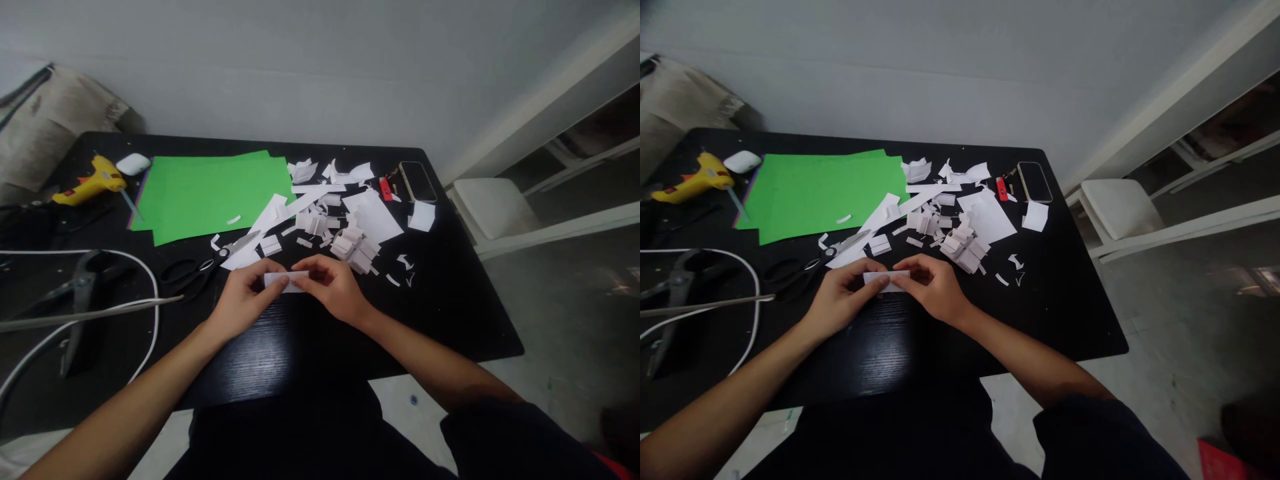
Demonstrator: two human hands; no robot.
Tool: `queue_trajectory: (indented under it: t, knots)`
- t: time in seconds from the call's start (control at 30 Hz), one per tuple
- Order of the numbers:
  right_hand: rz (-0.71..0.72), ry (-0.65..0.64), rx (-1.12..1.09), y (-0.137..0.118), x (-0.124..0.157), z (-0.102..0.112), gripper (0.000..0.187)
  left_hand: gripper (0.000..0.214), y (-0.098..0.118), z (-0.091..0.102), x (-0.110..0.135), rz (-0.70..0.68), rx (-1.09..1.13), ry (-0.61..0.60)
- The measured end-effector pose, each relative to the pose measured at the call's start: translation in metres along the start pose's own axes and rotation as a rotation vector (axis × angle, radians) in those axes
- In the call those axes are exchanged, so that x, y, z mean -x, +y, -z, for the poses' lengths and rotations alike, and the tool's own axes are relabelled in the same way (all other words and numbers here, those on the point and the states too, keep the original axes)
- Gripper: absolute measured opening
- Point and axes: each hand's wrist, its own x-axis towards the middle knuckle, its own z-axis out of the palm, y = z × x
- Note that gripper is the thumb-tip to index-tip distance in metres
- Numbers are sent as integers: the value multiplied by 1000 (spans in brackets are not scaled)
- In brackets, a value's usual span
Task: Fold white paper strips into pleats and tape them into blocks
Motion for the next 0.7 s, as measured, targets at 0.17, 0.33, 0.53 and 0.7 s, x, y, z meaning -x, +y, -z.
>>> queue_trajectory:
  t: [0.17,0.33,0.53,0.7]
  knots:
    - [-14,-1,-10,1,0,0,23,29,-2,0,1,11,-11,-7]
    - [-26,-11,-45,2,-2,2,24,31,-2,-1,2,72,66,-28]
    - [-56,-24,-66,2,-2,3,25,29,2,-2,-1,70,89,-35]
    - [-48,-26,-49,2,-2,2,24,27,2,-2,-3,38,56,-33]
